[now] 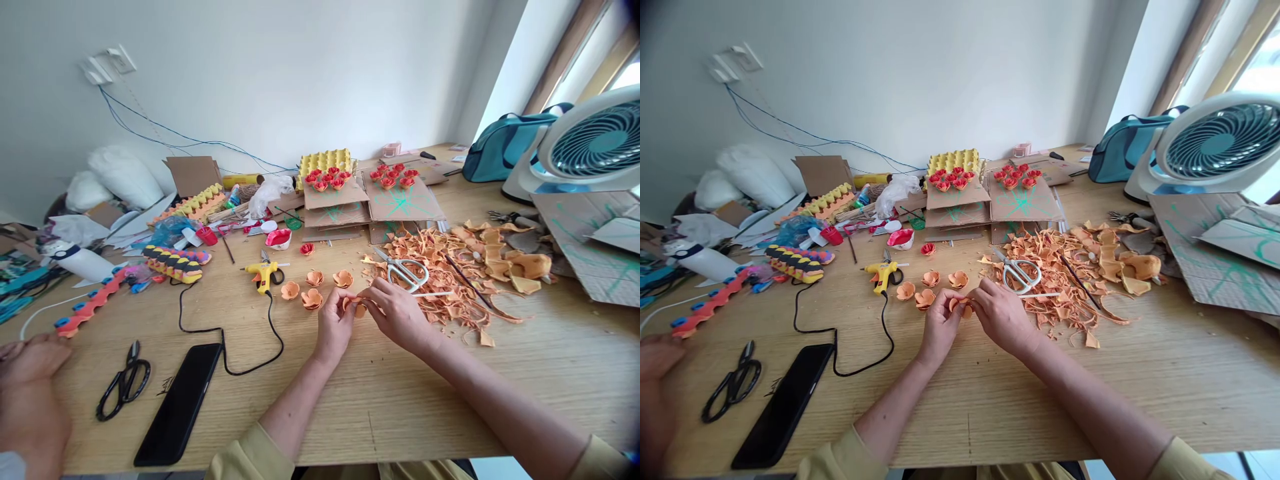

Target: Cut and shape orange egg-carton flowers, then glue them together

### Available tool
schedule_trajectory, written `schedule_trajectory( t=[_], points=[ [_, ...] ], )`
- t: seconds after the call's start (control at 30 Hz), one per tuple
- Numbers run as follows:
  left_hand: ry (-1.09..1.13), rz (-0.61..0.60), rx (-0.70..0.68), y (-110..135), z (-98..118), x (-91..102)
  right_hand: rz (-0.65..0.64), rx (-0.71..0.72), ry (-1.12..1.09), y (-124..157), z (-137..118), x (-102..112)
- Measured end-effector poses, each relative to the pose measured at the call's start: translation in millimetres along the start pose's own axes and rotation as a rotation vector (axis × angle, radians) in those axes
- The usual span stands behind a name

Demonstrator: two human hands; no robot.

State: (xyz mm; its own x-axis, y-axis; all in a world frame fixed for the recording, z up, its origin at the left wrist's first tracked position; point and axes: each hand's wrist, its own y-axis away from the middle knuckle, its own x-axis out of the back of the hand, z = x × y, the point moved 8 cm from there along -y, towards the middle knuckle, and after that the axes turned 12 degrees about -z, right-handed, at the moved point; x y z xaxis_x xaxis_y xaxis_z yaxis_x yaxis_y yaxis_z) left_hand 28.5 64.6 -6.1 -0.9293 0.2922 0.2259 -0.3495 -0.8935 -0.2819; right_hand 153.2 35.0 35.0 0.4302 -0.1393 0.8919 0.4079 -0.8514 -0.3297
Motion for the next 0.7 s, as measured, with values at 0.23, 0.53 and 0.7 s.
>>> schedule_trajectory(
  t=[0.23, 0.53, 0.7],
  points=[
    [0.040, -0.009, 0.022, 0.0, -5.6, -1.4, 0.008, 0.020, 0.028, 0.9, -0.3, -1.7],
    [0.069, 0.051, 0.024, -0.3, -3.7, 2.2, 0.028, 0.018, 0.023, 0.8, -0.6, 1.4],
    [0.122, 0.001, 0.059, -2.3, -10.2, -1.4, -0.018, 0.051, 0.136, 0.7, -4.8, -1.5]
  ],
)
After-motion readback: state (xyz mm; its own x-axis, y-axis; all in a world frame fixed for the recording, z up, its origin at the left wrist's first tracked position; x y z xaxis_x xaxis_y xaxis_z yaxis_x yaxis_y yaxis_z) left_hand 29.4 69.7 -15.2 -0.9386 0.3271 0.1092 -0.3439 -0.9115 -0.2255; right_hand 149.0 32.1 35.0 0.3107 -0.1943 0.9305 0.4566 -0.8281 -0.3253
